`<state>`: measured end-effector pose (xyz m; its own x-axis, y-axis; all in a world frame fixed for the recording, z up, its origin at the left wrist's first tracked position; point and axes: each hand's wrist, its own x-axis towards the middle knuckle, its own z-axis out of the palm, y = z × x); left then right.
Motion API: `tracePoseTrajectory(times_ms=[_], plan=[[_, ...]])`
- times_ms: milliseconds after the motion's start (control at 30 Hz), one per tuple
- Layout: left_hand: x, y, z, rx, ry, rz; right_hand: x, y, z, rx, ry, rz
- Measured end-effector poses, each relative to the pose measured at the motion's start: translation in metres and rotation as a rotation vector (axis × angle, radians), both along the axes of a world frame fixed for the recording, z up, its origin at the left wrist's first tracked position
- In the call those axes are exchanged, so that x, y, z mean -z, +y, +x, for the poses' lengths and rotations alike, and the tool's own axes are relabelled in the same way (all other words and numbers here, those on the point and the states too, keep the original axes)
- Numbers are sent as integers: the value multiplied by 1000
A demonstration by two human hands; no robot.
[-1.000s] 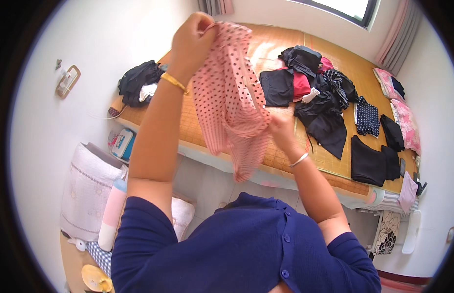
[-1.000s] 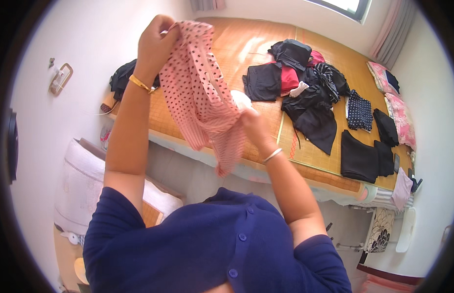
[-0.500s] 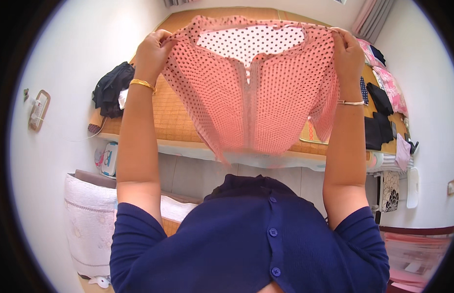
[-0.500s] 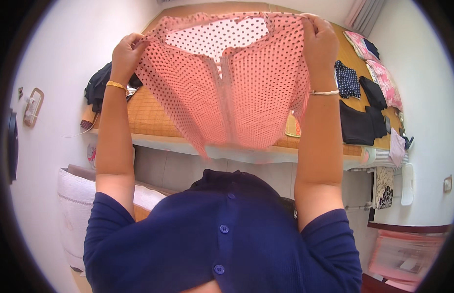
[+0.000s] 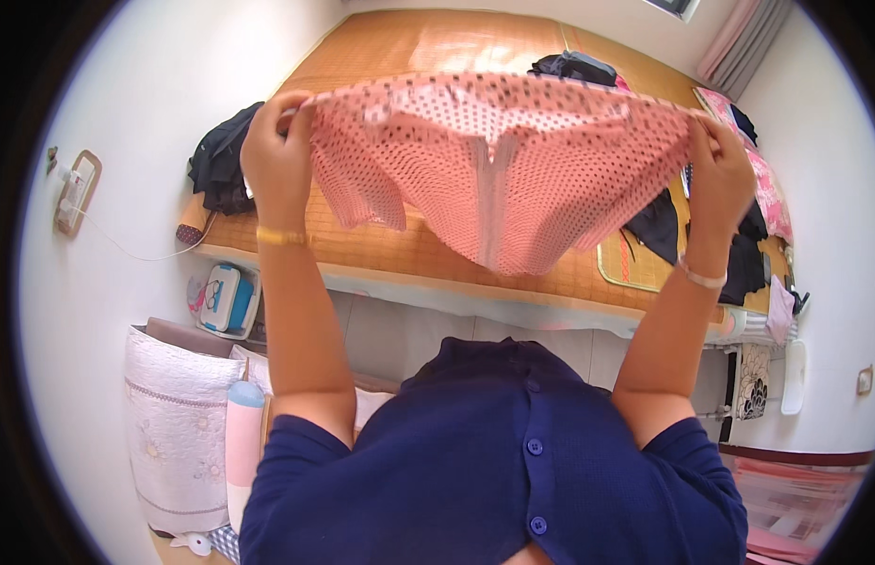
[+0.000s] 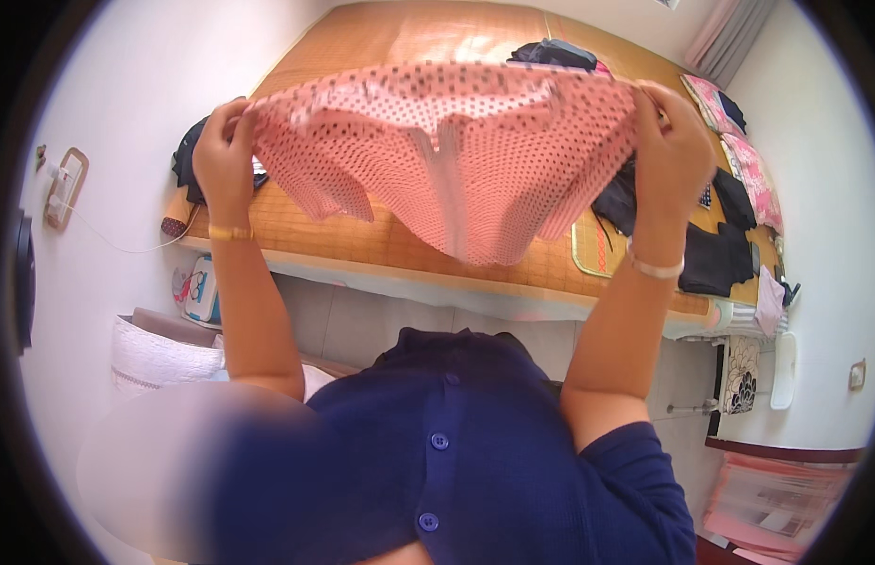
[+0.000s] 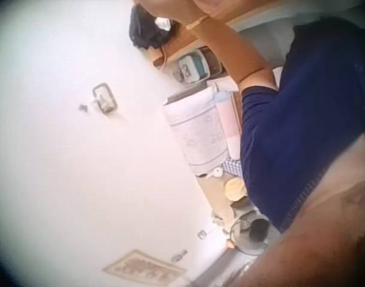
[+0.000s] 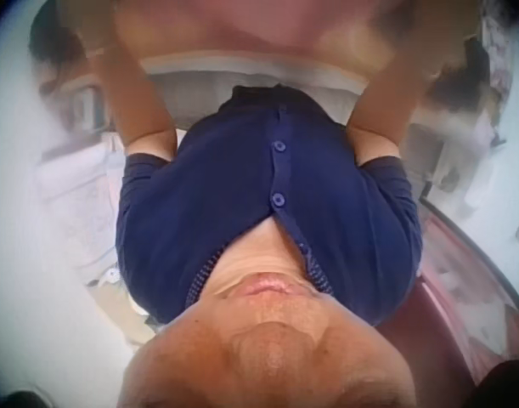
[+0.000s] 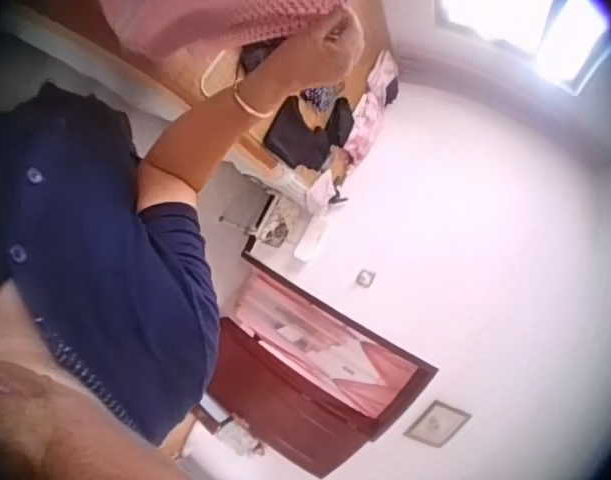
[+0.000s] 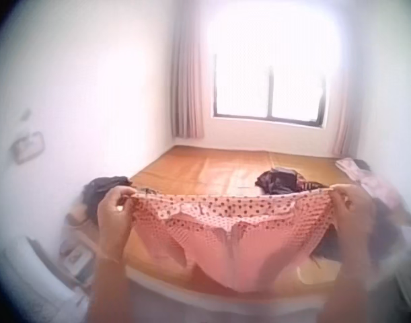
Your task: The person folds a lavender button-down shirt, a black polka-dot button-down shirt, a pink polka-dot button-down shirt, and black pants on a bed and places them into a stack.
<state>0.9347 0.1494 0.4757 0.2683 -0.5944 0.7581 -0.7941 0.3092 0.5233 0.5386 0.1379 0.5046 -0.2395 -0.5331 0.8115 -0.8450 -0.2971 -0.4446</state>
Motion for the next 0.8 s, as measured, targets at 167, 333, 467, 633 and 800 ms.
tracePoseTrajectory(times_ms=[167,333,467,633,800], plan=[[24,10,23,284,630,-245,-8,11,34,-223,-345,-56],[13,-30,49,48,441,-491,-4,-54,92,-266,-362,-330],[31,-127,85,35,412,-439,24,-151,128,-340,-377,-215],[99,-293,144,-86,148,-56,103,-312,170,-300,-188,200],[199,-460,193,-95,120,157,230,-483,216,-329,-244,315]])
